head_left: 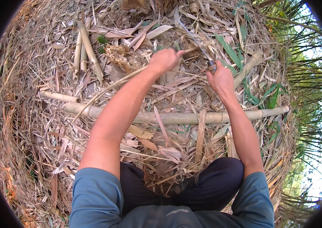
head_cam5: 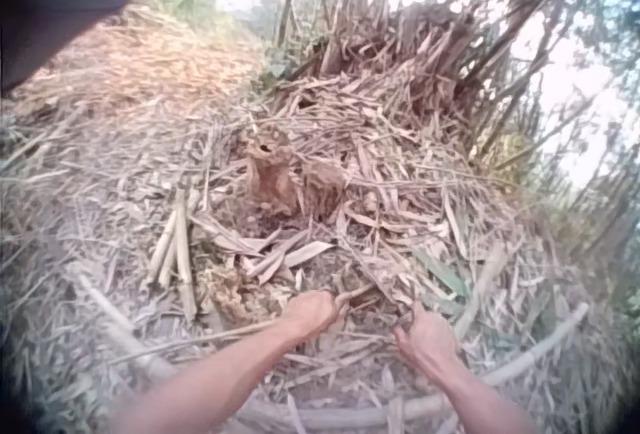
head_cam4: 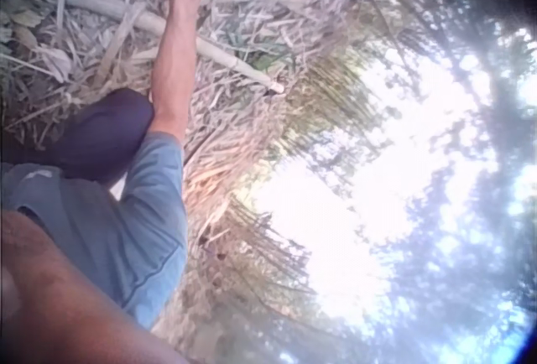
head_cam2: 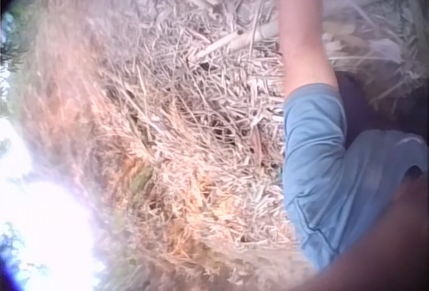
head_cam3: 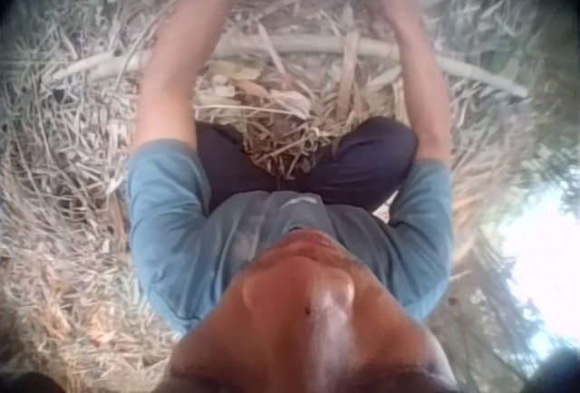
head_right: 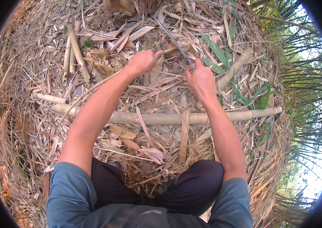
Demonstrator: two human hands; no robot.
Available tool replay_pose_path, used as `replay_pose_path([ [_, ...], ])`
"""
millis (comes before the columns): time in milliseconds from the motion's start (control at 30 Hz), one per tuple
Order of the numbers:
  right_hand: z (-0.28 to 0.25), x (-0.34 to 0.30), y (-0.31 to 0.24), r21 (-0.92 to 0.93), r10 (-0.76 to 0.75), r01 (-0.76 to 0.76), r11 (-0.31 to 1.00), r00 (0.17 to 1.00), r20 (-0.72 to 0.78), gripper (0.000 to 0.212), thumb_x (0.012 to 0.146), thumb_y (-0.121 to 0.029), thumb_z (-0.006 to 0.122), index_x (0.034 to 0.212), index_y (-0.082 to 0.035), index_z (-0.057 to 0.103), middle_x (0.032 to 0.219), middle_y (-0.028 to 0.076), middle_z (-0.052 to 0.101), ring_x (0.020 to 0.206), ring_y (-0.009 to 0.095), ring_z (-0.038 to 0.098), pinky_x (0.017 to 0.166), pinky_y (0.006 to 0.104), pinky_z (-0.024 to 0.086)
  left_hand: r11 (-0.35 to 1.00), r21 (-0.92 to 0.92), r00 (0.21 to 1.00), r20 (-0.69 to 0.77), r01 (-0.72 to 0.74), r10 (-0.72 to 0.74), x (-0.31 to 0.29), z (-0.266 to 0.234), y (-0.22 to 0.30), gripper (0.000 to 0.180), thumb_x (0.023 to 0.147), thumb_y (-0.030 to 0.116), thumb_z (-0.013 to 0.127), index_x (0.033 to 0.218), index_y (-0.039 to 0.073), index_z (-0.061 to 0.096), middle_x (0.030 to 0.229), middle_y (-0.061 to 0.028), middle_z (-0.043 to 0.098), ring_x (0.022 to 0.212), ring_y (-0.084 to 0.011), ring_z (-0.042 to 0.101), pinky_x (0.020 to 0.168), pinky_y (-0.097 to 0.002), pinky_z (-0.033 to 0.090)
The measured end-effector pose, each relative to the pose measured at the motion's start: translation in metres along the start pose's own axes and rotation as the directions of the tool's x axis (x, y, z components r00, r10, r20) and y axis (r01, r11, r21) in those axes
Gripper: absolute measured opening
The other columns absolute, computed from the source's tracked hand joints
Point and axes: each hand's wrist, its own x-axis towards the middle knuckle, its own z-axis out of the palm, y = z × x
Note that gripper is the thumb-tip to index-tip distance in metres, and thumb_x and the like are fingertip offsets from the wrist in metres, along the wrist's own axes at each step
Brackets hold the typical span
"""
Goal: The person sits on the ground in a bamboo grove and uses a large knife to split a thin bamboo stick into smaller strips. They repeatedly strike the stick against a larger piece of bamboo to separate the fibers and then gather the resulting strips.
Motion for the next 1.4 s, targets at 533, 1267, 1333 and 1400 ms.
replay_pose_path([
  [533, -0.151, 0.033, -0.086, 0.394, -0.189, 0.671, 0.628, 0.623, -0.759, 0.008, 0.085, -0.008, 0.065, 0.088, -0.001, 0.068, 0.079, 0.006, 0.069, 0.073, 0.017, 0.066, 0.068, 0.0291, 0.053, 0.992, 0.125, 0.992, -0.122, -0.028, 0.043, -0.006, 0.006, -0.006, 0.074, 0.102, 0.059, 0.034, 0.079, 0.001, 0.073, 0.078, -0.0167, 0.072, 0.075, -0.0351, 0.072, 0.067, -0.0469, 0.057],
  [1267, 0.0, 0.005, 0.02, 0.51, 0.121, -0.106, 0.853, 0.993, 0.004, 0.021, 0.076, -0.018, 0.07, 0.084, 0.0, 0.064, 0.064, 0.011, 0.064, 0.055, 0.019, 0.06, 0.06, 0.0371, 0.049, 0.957, -0.276, 0.993, -0.092, -0.09, 0.067, 0.007, 0.027, 0.007, 0.046, 0.102, 0.044, 0.047, 0.098, 0.005, 0.069, 0.083, -0.0214, 0.068, 0.084, -0.0401, 0.067, 0.074, -0.0512, 0.049],
  [1333, -0.006, 0.003, 0.015, 0.483, 0.085, -0.054, 0.874, 0.996, -0.042, 0.024, 0.075, -0.02, 0.071, 0.086, 0.001, 0.065, 0.065, 0.013, 0.064, 0.057, 0.021, 0.06, 0.062, 0.0375, 0.05, 0.919, -0.395, 0.998, 0.061, -0.001, 0.027, 0.023, 0.025, -0.004, 0.051, 0.101, 0.05, 0.046, 0.099, 0.006, 0.073, 0.071, -0.0144, 0.06, 0.069, -0.0288, 0.062, 0.065, -0.0438, 0.048],
  [1400, -0.012, -0.002, 0.011, 0.421, 0.061, -0.028, 0.906, 0.996, -0.064, 0.025, 0.075, -0.021, 0.07, 0.087, 0.001, 0.065, 0.065, 0.014, 0.064, 0.058, 0.022, 0.059, 0.062, 0.0373, 0.05, 0.836, -0.521, 0.968, 0.248, 0.173, -0.045, 0.029, 0.023, -0.002, 0.054, 0.102, 0.053, 0.045, 0.096, 0.006, 0.073, 0.064, -0.0086, 0.052, 0.06, -0.0222, 0.055, 0.058, -0.0402, 0.046],
])
